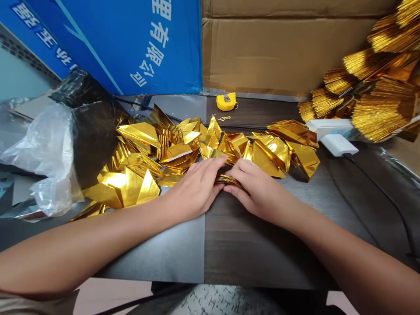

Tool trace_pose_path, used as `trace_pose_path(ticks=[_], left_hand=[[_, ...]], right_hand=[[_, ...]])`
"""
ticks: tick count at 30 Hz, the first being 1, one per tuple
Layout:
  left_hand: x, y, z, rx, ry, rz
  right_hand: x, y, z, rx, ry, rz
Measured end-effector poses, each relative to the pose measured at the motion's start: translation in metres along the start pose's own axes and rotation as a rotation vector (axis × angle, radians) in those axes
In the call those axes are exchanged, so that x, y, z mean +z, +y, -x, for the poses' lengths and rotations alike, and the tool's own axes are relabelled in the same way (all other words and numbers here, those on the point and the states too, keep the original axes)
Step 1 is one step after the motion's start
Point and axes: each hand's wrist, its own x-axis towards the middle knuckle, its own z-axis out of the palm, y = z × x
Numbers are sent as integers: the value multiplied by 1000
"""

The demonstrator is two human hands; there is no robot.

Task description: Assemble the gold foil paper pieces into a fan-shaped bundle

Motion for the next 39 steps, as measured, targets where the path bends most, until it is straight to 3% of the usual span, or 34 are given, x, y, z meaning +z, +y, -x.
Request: trace_pose_path(ticks=[9, 16, 19, 27, 39], left_hand=[[-2, -3, -3, -13, -28, 11], [0, 4, 0, -68, -84, -70], [2, 5, 2, -71, -101, -152], [1, 3, 7, -116, -77, -99], [2, 7, 11, -70, -87, -192]], right_hand=[[-1, -1, 6, -19, 115, 91], [24, -8, 5, -53, 210, 185], [29, -6, 3, -56, 191, 168], [22, -5, 0, -103, 184, 156], [29, -5, 2, -92, 175, 203]])
